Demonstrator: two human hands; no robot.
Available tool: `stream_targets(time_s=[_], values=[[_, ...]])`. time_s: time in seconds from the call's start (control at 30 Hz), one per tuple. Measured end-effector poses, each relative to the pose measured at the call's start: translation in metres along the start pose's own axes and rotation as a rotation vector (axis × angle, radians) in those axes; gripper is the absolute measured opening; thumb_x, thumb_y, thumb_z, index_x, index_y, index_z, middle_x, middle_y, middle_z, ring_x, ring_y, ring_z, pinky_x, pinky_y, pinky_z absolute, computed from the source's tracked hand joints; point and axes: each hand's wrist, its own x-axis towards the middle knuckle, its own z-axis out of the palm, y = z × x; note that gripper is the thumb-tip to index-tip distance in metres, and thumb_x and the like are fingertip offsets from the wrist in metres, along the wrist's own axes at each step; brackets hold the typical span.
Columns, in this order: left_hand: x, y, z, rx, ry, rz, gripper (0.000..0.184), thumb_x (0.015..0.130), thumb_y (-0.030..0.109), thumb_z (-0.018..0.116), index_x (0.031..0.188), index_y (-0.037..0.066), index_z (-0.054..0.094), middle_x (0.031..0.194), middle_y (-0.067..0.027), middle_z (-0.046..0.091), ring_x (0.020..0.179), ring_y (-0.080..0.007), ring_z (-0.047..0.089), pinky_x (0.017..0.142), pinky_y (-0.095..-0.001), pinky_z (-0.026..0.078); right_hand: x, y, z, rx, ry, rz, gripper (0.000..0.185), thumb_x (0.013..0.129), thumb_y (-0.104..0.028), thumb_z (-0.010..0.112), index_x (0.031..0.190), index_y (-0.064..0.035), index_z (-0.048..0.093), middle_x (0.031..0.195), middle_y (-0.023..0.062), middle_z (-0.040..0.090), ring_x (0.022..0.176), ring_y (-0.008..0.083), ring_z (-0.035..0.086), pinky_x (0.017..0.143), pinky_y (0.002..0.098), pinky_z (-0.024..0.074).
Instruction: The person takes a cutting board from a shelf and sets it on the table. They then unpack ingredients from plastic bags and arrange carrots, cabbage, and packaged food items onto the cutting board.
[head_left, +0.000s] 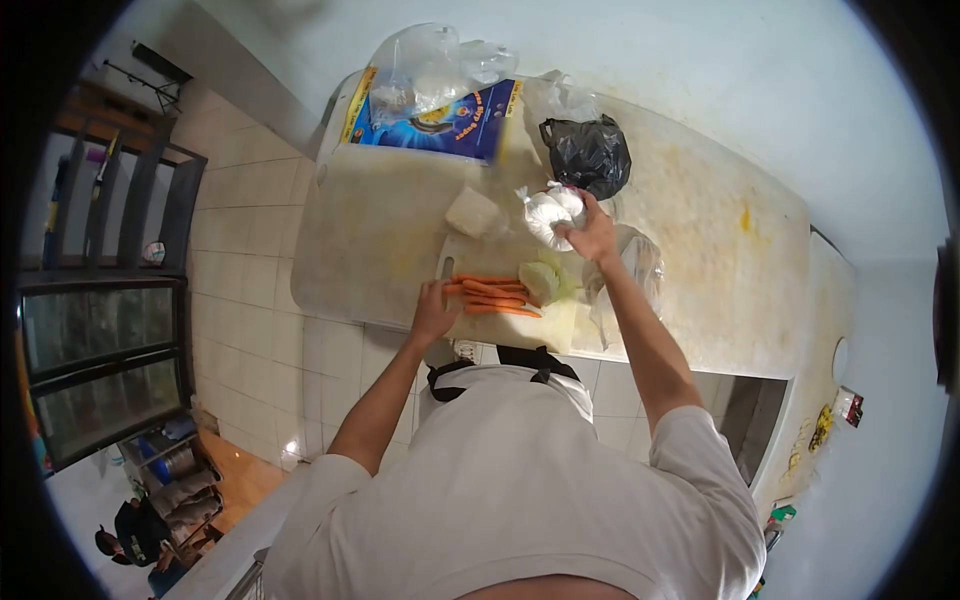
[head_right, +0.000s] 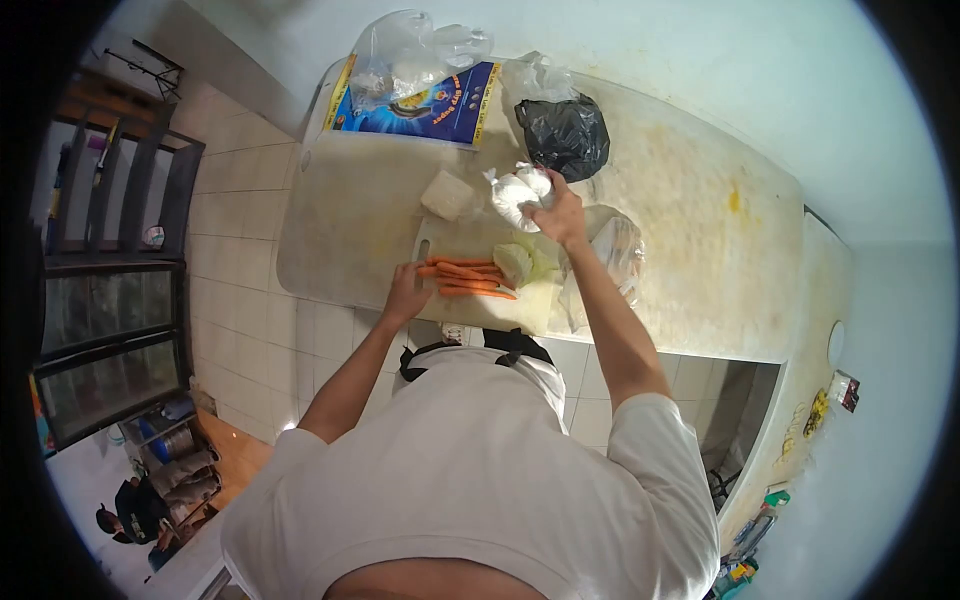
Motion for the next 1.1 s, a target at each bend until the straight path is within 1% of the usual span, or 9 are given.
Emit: stream_targets(time_s=[0.17, 0.27, 0.37, 0.47, 0.57, 0.7, 0.87, 1.0, 1.1], values=[[-0.002, -0.006, 0.013, 0.124, 0.011, 0.138, 0.069, 0.08, 0.016, 0.073, 0.139, 0.004, 0.041, 0.132, -0.0192, 0.045, 0.129, -0.0348, 0.045, 0.106, -0.0428, 0.041, -0.061, -0.012, 0.048, 0.27, -0.01, -0.033, 0.081, 0.064, -0.023, 0.083, 0.136, -0.0052, 0.051, 0.116, 0.0226, 0.068, 0.111, 0.034, 0.066, 0.097, 0.0394, 0.05], [0.007, 0.023, 0.013, -1.126, -0.202, -0.222, 0.074, 0.084, 0.02, 0.074, 0.144, 0.006, 0.033, 0.136, -0.0144, 0.044, 0.126, -0.029, 0.05, 0.1, -0.0418, 0.048, -0.098, -0.027, 0.089, 0.138, 0.064, -0.125, 0.079, 0.062, -0.02, 0.086, 0.132, -0.0082, 0.052, 0.12, 0.0191, 0.066, 0.112, 0.0358, 0.064, 0.097, 0.0415, 0.05], [0.018, 0.036, 0.015, -1.186, -0.32, -0.458, 0.074, 0.082, 0.026, 0.079, 0.138, 0.002, 0.037, 0.13, -0.011, 0.052, 0.11, -0.0238, 0.06, 0.09, -0.0364, 0.054, -0.116, -0.035, 0.126, 0.015, 0.054, -0.07, 0.073, 0.066, -0.015, 0.085, 0.131, -0.0067, 0.053, 0.12, 0.0185, 0.066, 0.111, 0.0334, 0.065, 0.096, 0.0405, 0.0506], [0.025, 0.029, 0.03, -0.917, -0.047, -0.367, 0.077, 0.075, 0.022, 0.085, 0.133, -0.001, 0.04, 0.123, -0.0125, 0.057, 0.102, -0.0262, 0.064, 0.084, -0.0361, 0.056, -0.116, -0.022, 0.148, 0.124, 0.037, -0.032, 0.073, 0.068, -0.015, 0.085, 0.133, -0.006, 0.052, 0.121, 0.0184, 0.066, 0.108, 0.0339, 0.065, 0.092, 0.0399, 0.0521], [0.036, 0.014, 0.043, -0.744, 0.03, -0.232, 0.078, 0.071, 0.02, 0.088, 0.13, -0.002, 0.043, 0.117, -0.0154, 0.061, 0.103, -0.027, 0.064, 0.085, -0.0366, 0.056, -0.111, -0.001, 0.154, 0.275, 0.012, 0.015, 0.071, 0.071, -0.014, 0.082, 0.135, -0.0051, 0.051, 0.121, 0.0189, 0.066, 0.11, 0.0317, 0.065, 0.093, 0.0386, 0.0517], [0.045, 0.018, 0.037, -0.535, -0.028, -0.192, 0.074, 0.073, 0.024, 0.087, 0.129, -0.001, 0.045, 0.119, -0.0183, 0.062, 0.104, -0.0271, 0.065, 0.084, -0.0379, 0.055, -0.105, -0.001, 0.127, 0.232, 0.021, -0.025, 0.069, 0.075, -0.011, 0.076, 0.137, -0.0029, 0.048, 0.122, 0.0204, 0.065, 0.112, 0.0297, 0.064, 0.096, 0.0379, 0.0503], [0.073, 0.044, 0.026, -0.658, -0.004, -0.271, 0.07, 0.079, 0.032, 0.081, 0.131, 0.001, 0.045, 0.12, -0.019, 0.064, 0.106, -0.0267, 0.065, 0.086, -0.0376, 0.054, -0.077, -0.018, 0.091, 0.006, 0.163, -0.15, 0.076, 0.071, -0.007, 0.072, 0.141, -0.0066, 0.044, 0.132, 0.023, 0.053, 0.114, 0.044, 0.057, 0.096, 0.0467, 0.0499], [0.099, 0.052, 0.029, -0.454, 0.041, -0.154, 0.075, 0.08, 0.029, 0.078, 0.137, 0.001, 0.038, 0.12, -0.0216, 0.063, 0.107, -0.0316, 0.065, 0.092, -0.0402, 0.051, -0.049, -0.011, 0.083, -0.213, -0.041, -0.183, 0.074, 0.073, -0.011, 0.073, 0.141, -0.0053, 0.044, 0.131, 0.0258, 0.052, 0.116, 0.0443, 0.056, 0.097, 0.048, 0.0486], [0.098, 0.056, 0.026, -0.162, -0.2, -0.184, 0.082, 0.079, 0.029, 0.079, 0.141, 0.004, 0.032, 0.124, -0.0242, 0.061, 0.11, -0.0357, 0.063, 0.092, -0.0424, 0.05, -0.035, 0.017, 0.104, -0.297, -0.114, -0.107, 0.074, 0.075, -0.011, 0.073, 0.142, -0.0054, 0.044, 0.131, 0.0263, 0.052, 0.115, 0.044, 0.057, 0.096, 0.0471, 0.0497]])
